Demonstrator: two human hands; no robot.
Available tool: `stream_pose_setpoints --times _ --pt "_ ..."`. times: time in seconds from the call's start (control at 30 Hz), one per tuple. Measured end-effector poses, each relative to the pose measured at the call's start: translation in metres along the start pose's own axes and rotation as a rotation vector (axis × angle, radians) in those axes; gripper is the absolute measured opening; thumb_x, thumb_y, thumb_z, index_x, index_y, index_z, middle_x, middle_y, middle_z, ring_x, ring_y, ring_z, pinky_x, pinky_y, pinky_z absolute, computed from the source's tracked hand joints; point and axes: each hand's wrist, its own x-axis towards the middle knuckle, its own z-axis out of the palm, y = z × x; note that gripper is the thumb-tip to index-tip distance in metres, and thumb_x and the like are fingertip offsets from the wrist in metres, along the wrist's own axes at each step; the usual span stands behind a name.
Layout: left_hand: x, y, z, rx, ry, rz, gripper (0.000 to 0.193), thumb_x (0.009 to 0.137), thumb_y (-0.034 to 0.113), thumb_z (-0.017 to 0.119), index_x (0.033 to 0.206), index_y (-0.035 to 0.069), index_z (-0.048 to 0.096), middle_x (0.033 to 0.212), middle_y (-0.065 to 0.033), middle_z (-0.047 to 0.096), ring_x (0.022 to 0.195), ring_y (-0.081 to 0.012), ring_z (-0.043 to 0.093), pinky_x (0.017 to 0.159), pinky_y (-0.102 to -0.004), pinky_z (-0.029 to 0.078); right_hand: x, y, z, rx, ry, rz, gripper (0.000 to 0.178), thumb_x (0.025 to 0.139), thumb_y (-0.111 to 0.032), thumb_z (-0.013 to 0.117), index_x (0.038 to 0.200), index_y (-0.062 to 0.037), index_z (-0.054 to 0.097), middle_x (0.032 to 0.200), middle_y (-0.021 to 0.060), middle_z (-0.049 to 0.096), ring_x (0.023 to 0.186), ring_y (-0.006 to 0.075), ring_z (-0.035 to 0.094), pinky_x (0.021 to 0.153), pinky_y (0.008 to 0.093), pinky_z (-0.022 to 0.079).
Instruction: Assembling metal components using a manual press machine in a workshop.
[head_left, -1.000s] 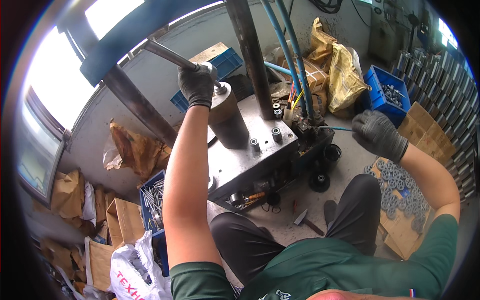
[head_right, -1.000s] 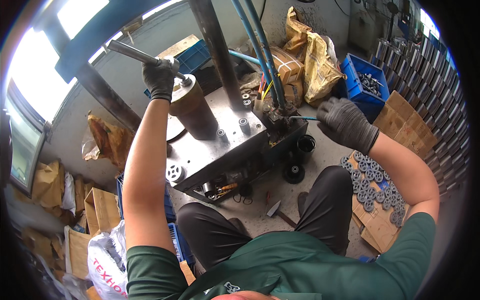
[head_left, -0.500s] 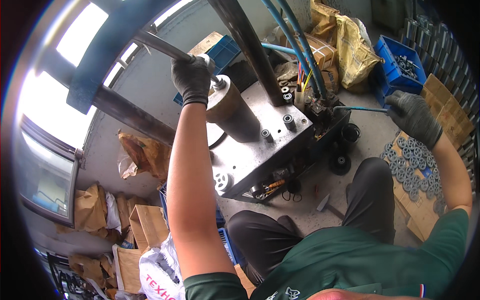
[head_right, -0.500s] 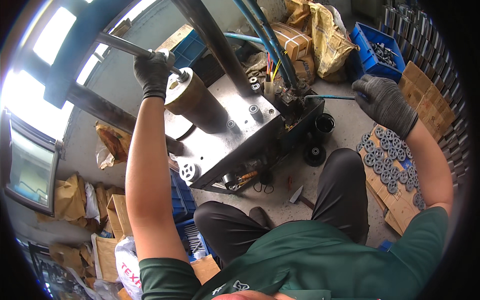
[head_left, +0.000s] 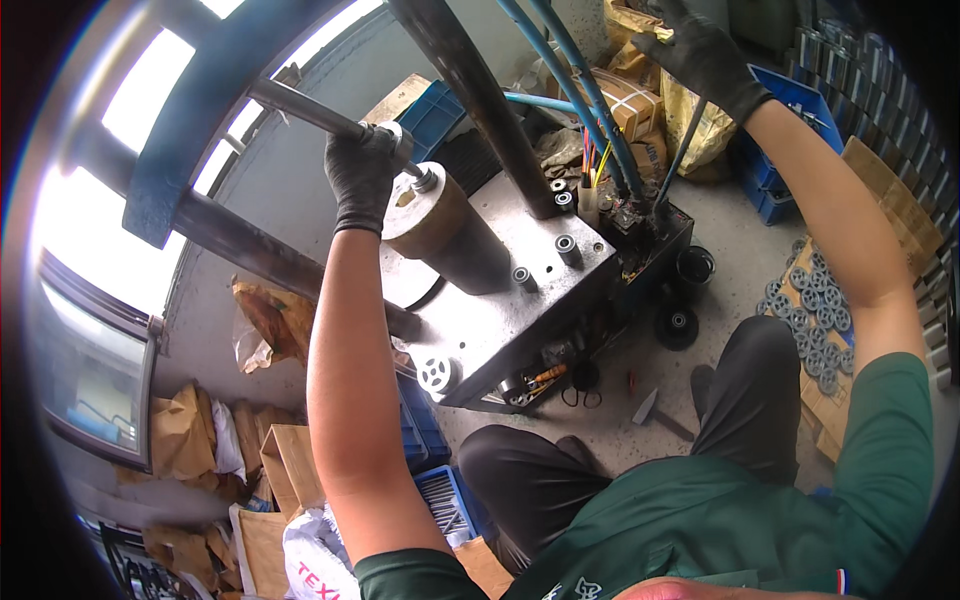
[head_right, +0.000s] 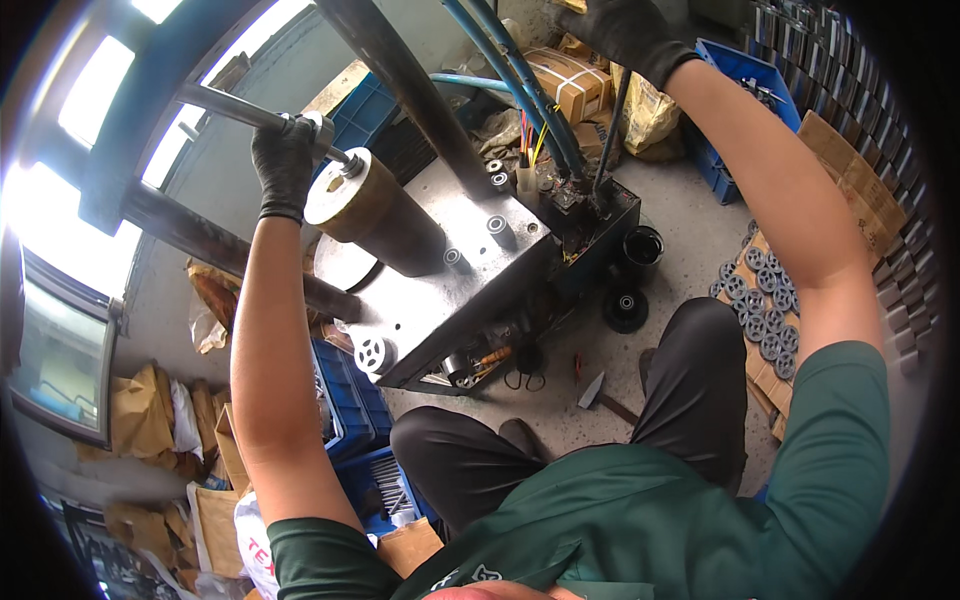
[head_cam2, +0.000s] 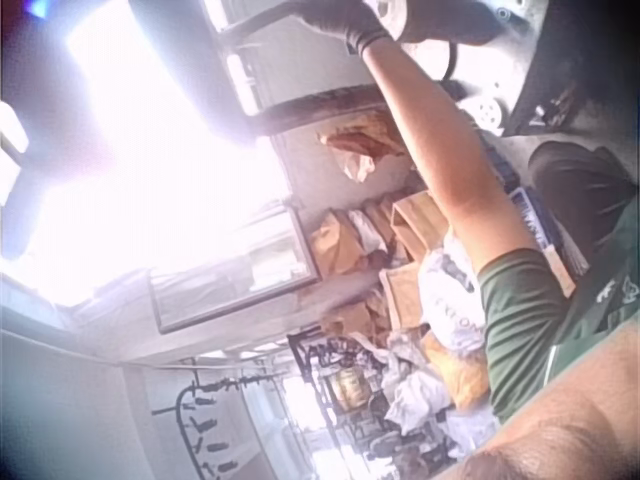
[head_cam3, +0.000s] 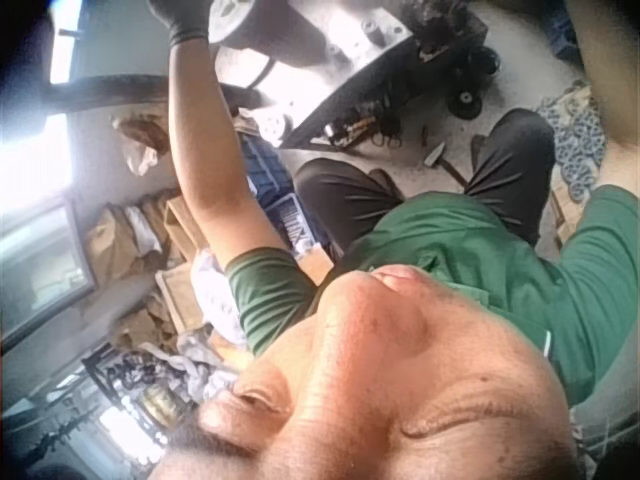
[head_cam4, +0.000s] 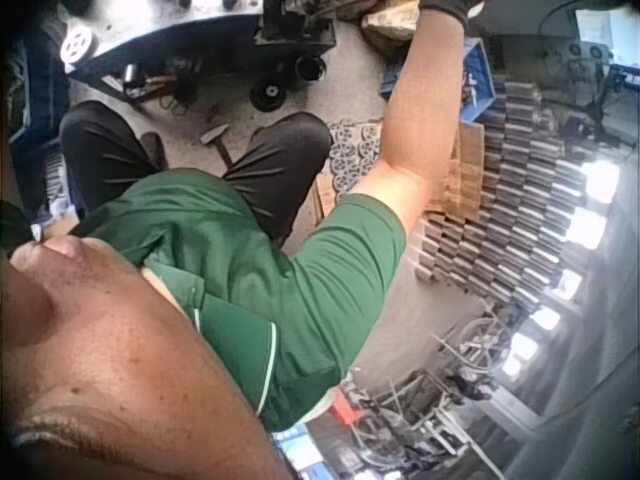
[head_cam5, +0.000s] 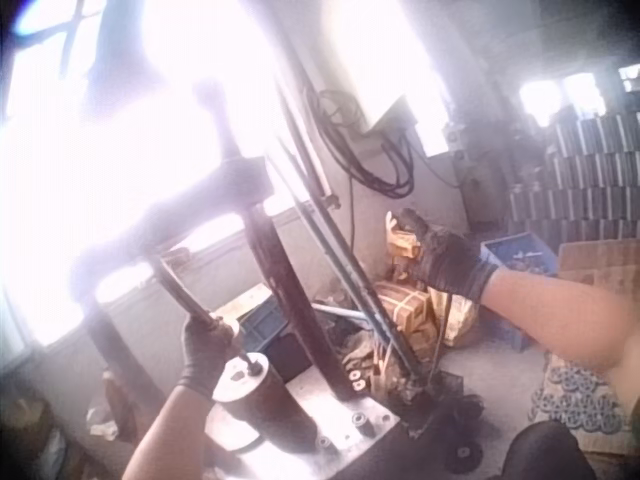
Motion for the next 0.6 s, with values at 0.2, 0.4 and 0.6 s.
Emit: stream_pose_setpoints --times 0.2,0.4,0.6 --pt "0.002 -0.006 -0.004 0.154 0.002 0.159 0.006 0.089 0.006 0.068 0.090 0.001 0.065 0.077 -0.0055 0.067 0.069 -0.0153 0.067 0.064 -0.0316 0.055 0.002 -0.004 0.002 -0.123 0.060 0.019 0.084 0.090 -0.048 0.076 0.157 -0.0094 0.041 0.136 0.0308 0.063 0.108 0.0450 0.070 0.092 0.0497 0.057" --pt "0.016 -0.004 -0.007 0.056 -0.027 -0.006 0.012 0.085 0.010 0.069 0.089 0.003 0.061 0.074 -0.0066 0.066 0.069 -0.0187 0.069 0.063 -0.0346 0.056 -0.003 0.007 0.005 -0.066 -0.096 0.118 0.090 0.088 -0.055 0.077 0.158 -0.0111 0.041 0.139 0.0308 0.061 0.116 0.0423 0.069 0.098 0.0456 0.056" --pt "0.046 -0.016 -0.002 0.224 -0.078 -0.084 0.022 0.083 0.017 0.072 0.098 0.001 0.070 0.084 -0.0141 0.075 0.078 -0.0257 0.075 0.074 -0.0382 0.058 -0.014 0.015 0.007 -0.173 -0.066 0.055 0.032 0.098 -0.030 0.066 0.117 -0.0057 0.072 0.108 0.0192 0.073 0.101 0.0365 0.071 0.092 0.0443 0.057"
